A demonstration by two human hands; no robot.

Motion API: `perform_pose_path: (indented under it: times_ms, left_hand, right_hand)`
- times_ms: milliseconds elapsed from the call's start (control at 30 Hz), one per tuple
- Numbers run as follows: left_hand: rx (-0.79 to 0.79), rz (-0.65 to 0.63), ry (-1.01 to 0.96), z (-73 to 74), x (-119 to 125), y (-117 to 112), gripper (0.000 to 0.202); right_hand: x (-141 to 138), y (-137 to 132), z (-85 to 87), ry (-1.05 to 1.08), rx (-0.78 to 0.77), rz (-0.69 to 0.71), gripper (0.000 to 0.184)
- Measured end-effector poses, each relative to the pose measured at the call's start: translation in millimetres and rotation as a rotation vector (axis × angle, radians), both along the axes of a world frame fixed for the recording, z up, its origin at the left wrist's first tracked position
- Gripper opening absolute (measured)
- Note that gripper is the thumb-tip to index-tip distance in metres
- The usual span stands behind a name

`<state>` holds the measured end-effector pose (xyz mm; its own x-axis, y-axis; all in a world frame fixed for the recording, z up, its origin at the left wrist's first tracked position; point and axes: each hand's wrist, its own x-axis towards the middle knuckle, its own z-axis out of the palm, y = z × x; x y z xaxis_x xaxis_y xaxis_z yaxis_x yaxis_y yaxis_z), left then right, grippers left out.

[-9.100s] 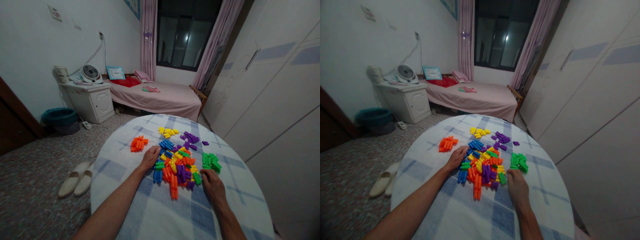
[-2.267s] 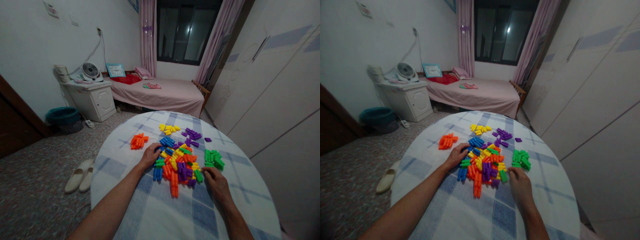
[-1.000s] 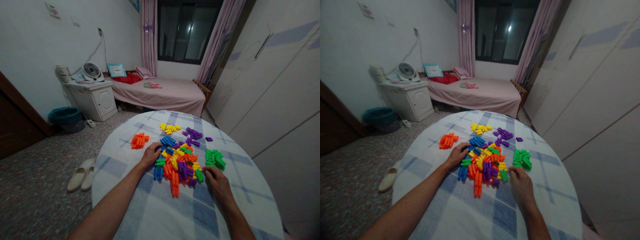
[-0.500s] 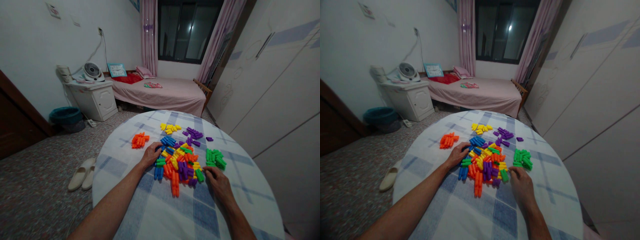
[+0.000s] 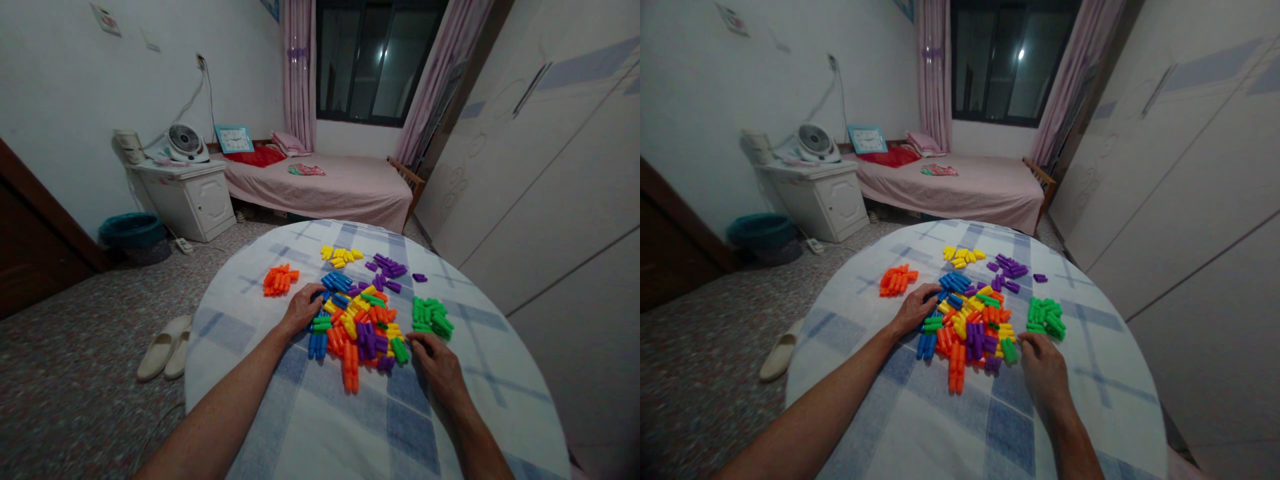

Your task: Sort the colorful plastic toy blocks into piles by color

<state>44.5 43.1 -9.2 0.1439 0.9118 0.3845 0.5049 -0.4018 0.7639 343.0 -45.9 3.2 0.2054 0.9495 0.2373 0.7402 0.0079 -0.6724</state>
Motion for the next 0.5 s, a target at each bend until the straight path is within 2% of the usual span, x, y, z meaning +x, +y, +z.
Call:
perform_pose_path:
  times_ms: [500]
  left_hand:
    - [-0.01, 0.001, 0.004, 0.8, 0.2, -0.5, 0.027]
  right_hand:
    - [-2.1, -2.3, 3.0, 0.006, 0.001, 0.01, 0.034]
